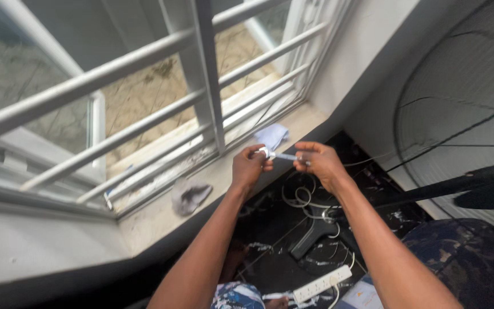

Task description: The person uses a wrench to tighten the central nut securing the fan blades to the motor. Then the person attaches the front wire cage to the fan head, aligning and snapping it into place.

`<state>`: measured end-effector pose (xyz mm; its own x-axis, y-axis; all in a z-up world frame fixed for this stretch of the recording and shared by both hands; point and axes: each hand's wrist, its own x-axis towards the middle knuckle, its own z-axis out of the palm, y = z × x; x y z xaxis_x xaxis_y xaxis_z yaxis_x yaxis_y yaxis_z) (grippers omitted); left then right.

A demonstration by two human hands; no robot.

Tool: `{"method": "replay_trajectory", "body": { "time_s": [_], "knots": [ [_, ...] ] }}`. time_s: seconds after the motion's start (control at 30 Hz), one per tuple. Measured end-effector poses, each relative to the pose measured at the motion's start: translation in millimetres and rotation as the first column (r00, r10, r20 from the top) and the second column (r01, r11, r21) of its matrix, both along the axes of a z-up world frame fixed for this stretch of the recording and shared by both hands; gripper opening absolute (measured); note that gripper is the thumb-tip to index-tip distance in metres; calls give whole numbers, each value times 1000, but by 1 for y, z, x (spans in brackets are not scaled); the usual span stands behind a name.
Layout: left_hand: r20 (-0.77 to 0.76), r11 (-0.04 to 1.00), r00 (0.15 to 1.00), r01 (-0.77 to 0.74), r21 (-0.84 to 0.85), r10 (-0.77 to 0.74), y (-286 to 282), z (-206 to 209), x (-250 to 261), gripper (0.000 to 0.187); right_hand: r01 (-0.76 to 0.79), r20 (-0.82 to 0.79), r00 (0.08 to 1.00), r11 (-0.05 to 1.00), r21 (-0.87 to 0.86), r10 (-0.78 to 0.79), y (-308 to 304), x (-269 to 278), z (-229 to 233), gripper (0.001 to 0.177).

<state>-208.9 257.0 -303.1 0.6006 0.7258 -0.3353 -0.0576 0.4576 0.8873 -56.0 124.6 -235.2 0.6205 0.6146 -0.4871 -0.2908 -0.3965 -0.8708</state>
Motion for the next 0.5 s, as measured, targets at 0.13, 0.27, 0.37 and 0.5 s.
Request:
{"method": "replay_trajectory", "body": {
  "time_s": [0.13, 0.27, 0.37, 0.5],
  "knots": [
    [-171, 966, 985, 11, 257, 34, 14, -11, -41, 39, -24, 4, 1000, 999, 40, 24, 33, -10, -41, 48],
    [-370, 895, 925, 97, 435, 80, 29, -31, -62, 42, -50, 17, 999, 999, 19, 50, 50, -18, -66, 63],
    [-488, 844, 867, 182, 505, 105, 33, -49, -73, 41, -67, 113, 991, 997, -29, 69, 65, -27, -92, 65],
    [-620, 799, 772, 282, 531, 140, 37, -63, -82, 40, -13, 128, 992, 997, -79, 23, 82, -33, -129, 58]
  ]
}}
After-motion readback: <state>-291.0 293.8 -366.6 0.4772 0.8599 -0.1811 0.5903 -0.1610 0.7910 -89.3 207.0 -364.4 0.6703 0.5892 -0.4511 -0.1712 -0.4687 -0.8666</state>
